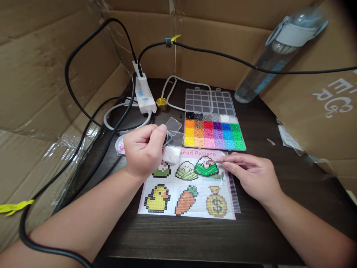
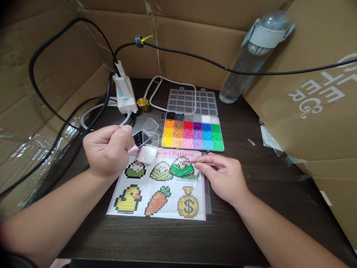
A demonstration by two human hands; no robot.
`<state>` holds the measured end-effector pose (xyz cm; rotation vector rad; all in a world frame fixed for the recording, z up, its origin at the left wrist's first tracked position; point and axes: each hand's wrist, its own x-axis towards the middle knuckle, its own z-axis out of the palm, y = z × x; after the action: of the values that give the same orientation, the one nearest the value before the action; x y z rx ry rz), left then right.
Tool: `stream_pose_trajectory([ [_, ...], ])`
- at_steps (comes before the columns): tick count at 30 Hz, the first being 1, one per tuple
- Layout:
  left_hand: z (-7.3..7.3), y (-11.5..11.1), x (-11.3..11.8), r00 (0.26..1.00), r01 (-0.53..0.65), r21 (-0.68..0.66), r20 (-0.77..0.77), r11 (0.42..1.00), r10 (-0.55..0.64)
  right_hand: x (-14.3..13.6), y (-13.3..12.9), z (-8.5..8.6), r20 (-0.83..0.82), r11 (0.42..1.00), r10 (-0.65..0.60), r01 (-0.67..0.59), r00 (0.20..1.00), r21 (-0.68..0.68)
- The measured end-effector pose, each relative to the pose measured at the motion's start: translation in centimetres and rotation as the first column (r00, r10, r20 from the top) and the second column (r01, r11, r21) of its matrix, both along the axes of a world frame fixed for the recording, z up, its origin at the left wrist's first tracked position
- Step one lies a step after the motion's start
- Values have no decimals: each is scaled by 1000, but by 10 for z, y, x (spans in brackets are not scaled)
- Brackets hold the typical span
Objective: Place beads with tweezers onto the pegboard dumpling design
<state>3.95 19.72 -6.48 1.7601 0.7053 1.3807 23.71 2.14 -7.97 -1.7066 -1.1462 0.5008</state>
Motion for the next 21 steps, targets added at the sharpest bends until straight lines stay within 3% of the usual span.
stream_pose_trajectory([
  [21,3,0,0,1000,24,45,-20,999,-23,0,-2,3,8,1000,-2,2,1000,9],
])
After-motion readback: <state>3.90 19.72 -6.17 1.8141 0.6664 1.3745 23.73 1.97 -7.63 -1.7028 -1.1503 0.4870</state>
